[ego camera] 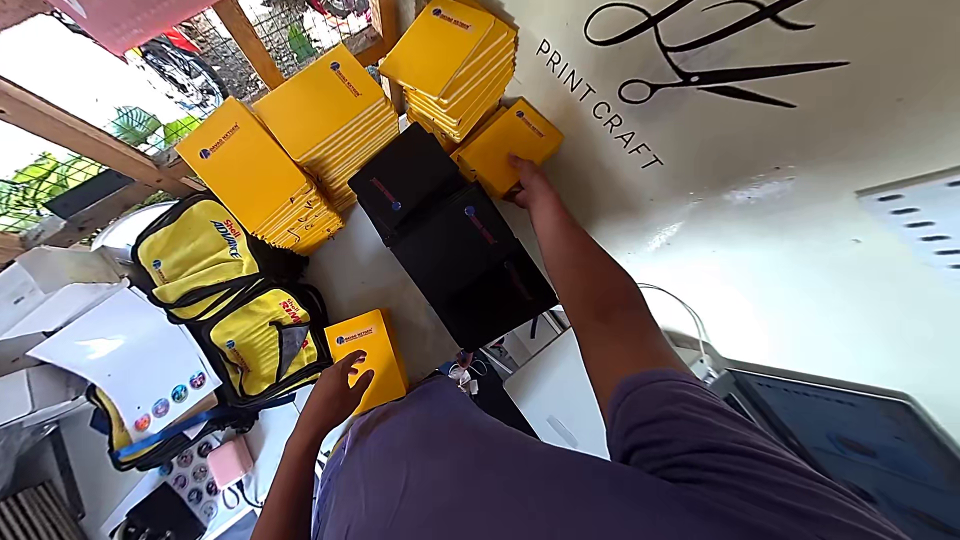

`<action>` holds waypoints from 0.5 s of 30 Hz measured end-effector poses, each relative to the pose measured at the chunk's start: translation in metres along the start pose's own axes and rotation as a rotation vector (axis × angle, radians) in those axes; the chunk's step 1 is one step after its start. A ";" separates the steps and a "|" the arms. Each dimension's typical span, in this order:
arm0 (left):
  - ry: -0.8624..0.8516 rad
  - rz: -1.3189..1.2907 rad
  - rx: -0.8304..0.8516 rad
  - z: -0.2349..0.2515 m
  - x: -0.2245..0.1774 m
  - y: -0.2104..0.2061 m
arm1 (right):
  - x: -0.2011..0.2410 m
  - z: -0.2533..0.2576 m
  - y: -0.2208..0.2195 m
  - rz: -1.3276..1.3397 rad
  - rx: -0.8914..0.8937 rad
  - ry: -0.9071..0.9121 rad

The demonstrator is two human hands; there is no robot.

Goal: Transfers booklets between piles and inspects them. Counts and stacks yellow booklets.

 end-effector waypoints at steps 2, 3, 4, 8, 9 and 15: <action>-0.004 0.007 -0.003 0.001 -0.001 0.000 | 0.008 -0.008 0.001 -0.002 -0.032 0.025; -0.006 0.005 -0.011 0.000 -0.001 0.002 | 0.009 -0.009 0.001 -0.004 -0.039 0.024; -0.009 0.001 -0.018 -0.001 -0.002 0.003 | 0.008 -0.009 0.003 -0.002 -0.044 0.022; -0.002 -0.022 -0.041 -0.006 0.001 0.007 | 0.007 -0.019 0.014 0.007 -0.061 0.022; -0.001 -0.026 -0.054 -0.008 0.004 0.009 | 0.005 -0.024 0.019 0.033 -0.066 0.027; -0.011 -0.033 -0.038 -0.014 0.021 0.012 | 0.018 -0.072 0.043 0.200 -0.018 0.104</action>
Point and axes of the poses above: each hand's wrist, its own z-axis towards the middle knuckle, its own y-axis out of the back of the hand, x = y × z, the point moved 10 cm from there along z, towards the middle knuckle, and after that the axes turned 2 degrees about z, right-handed, at the moved point
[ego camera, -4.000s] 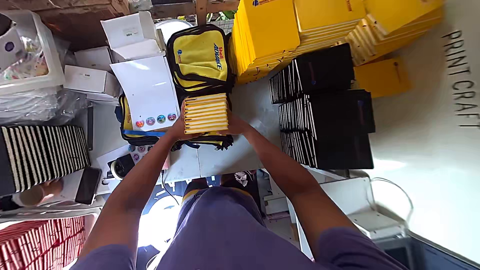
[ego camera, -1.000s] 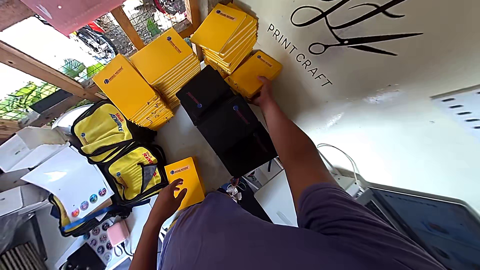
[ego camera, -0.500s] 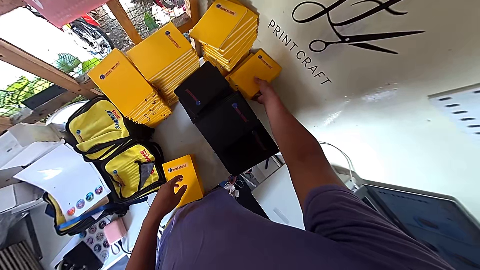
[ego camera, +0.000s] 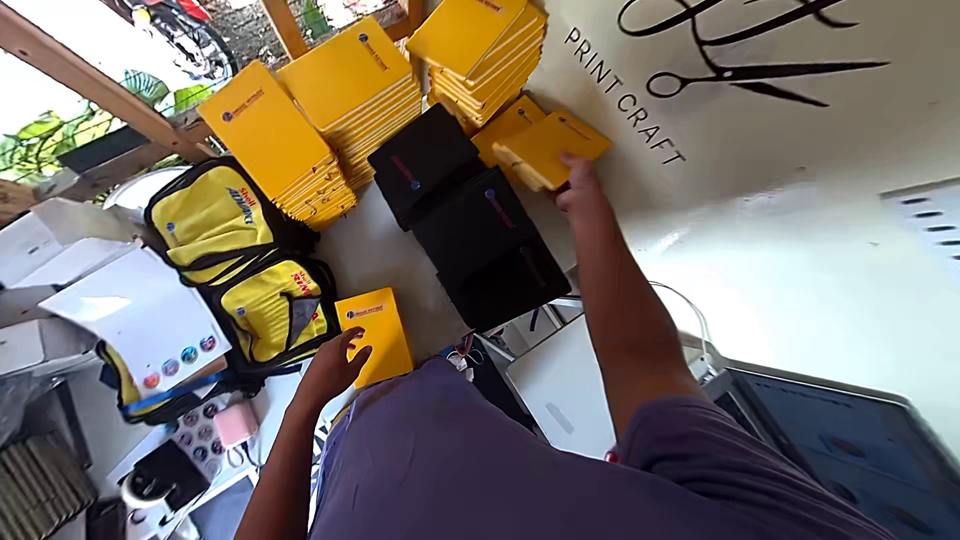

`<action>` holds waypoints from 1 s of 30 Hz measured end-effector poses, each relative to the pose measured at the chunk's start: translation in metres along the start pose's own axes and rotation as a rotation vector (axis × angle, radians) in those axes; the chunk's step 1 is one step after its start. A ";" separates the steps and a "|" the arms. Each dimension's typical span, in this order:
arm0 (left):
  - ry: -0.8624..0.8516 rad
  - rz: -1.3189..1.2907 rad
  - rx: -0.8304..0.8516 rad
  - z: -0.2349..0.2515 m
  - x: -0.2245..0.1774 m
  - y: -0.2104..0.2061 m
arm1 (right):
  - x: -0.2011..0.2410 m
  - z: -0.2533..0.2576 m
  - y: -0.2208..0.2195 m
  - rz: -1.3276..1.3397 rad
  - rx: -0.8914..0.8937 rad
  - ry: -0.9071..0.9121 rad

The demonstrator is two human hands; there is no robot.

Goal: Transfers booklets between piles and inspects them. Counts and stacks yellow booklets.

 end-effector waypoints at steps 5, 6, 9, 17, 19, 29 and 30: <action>-0.066 -0.050 -0.065 -0.004 -0.011 0.036 | 0.039 -0.109 -0.012 0.144 0.395 0.230; -0.108 -0.105 -0.109 -0.005 -0.016 0.047 | 0.045 -0.142 -0.015 0.128 0.482 0.293; -0.256 -0.461 -0.241 -0.012 -0.033 0.076 | 0.023 -0.242 -0.022 0.045 0.663 0.367; -0.206 -1.097 -0.201 -0.025 -0.040 0.044 | -0.243 -0.338 -0.062 -0.357 0.593 -0.031; -0.078 -0.955 -0.318 -0.019 -0.002 0.021 | -0.293 -0.330 -0.063 -0.462 0.587 -0.014; 0.134 -0.176 -0.441 -0.001 0.058 -0.003 | -0.349 -0.303 -0.044 -1.142 0.380 0.208; 0.154 -0.087 -0.443 -0.001 0.060 -0.002 | -0.348 -0.303 -0.042 -1.164 0.369 0.165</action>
Point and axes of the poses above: each hand's wrist, its own z-axis towards the middle knuckle, its own y-axis out of the back of the hand, x = y × z, the point moved 10 cm from there along z, towards the middle knuckle, and after that the axes turned 2 degrees about z, right-handed, at the moved point
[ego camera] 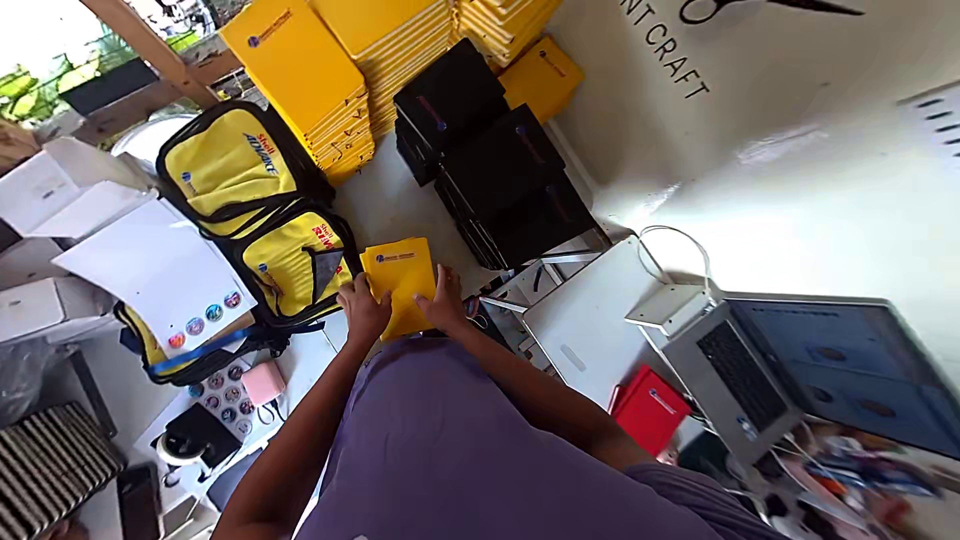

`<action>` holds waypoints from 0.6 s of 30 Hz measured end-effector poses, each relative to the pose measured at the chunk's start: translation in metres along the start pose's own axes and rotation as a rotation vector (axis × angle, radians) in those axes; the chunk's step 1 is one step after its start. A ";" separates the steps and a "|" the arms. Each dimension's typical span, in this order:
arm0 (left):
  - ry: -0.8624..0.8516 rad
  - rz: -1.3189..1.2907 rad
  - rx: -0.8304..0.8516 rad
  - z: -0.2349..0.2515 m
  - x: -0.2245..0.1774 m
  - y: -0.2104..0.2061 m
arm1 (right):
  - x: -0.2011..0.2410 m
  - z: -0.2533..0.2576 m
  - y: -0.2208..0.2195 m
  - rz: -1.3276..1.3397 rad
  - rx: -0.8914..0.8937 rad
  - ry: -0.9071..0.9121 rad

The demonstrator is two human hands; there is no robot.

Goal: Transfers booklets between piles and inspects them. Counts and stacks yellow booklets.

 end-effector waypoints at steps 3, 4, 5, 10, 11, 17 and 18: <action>-0.069 0.097 -0.008 0.010 -0.015 0.013 | 0.016 -0.008 0.020 0.039 0.194 0.019; -0.120 0.091 -0.010 0.017 -0.031 0.022 | 0.032 -0.014 0.038 0.078 0.299 0.113; -0.185 0.072 -0.018 0.025 -0.052 0.033 | 0.052 -0.022 0.062 0.137 0.421 0.235; -0.540 0.007 -0.018 0.072 -0.222 0.087 | 0.087 0.000 0.274 0.626 0.247 0.636; -0.628 0.001 -0.006 0.083 -0.270 0.091 | 0.073 0.025 0.315 0.703 0.072 0.603; -0.698 -0.177 0.528 0.163 -0.506 -0.003 | -0.026 0.206 0.392 1.086 -0.292 -0.011; -0.628 -0.150 0.554 0.184 -0.521 -0.030 | -0.032 0.227 0.385 1.083 -0.258 -0.046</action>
Point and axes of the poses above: each hand's wrist, its own z-axis towards the middle knuckle, its own y-axis out of the back of the hand, x = y × z, the point moved 10 cm from there along z, towards the middle knuckle, and after that the axes turned 2 degrees about z, right-handed, at the moved point
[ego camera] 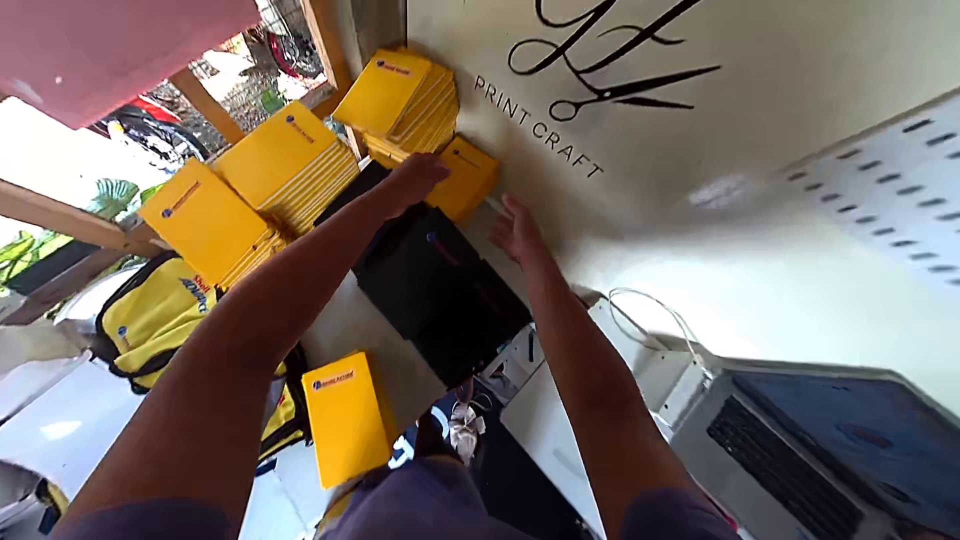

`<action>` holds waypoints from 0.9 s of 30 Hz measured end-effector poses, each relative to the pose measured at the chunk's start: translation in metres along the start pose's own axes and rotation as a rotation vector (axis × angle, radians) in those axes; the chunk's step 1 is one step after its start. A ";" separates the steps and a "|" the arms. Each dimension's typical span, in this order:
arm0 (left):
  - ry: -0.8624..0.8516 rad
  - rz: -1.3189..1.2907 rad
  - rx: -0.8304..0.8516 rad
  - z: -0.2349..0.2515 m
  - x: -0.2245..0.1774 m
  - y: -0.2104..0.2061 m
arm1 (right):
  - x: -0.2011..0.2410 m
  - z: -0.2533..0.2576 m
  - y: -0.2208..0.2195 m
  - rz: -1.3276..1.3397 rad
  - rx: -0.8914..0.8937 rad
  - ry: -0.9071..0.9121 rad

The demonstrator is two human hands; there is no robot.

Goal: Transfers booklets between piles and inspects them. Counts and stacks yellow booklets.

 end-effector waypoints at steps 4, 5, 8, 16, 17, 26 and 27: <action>0.283 0.365 0.047 0.092 0.058 -0.029 | -0.037 0.060 -0.018 0.011 0.068 -0.145; 0.309 0.467 0.071 0.106 0.068 -0.033 | -0.040 0.073 -0.023 0.023 0.059 -0.182; 0.343 0.599 0.115 0.128 0.091 -0.043 | -0.032 0.100 -0.043 0.033 0.066 -0.235; 0.358 0.623 0.122 0.135 0.102 -0.056 | -0.037 0.141 -0.033 0.103 -0.089 -0.237; 0.336 0.642 0.173 0.134 0.097 -0.062 | -0.041 0.137 -0.027 0.141 -0.074 -0.238; 0.401 0.491 0.018 0.139 0.119 -0.048 | -0.037 0.128 -0.063 0.361 0.261 -0.141; 0.421 0.470 0.035 0.138 0.116 -0.046 | -0.040 0.131 -0.064 0.348 0.221 -0.169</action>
Point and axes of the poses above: each hand's wrist, its own z-axis towards the middle knuckle, its own y-axis out of the back of the hand, x = y × z, the point moved 10 cm from there along z, towards the middle knuckle, and after that the axes turned 2 degrees about z, right-handed, at the moved point
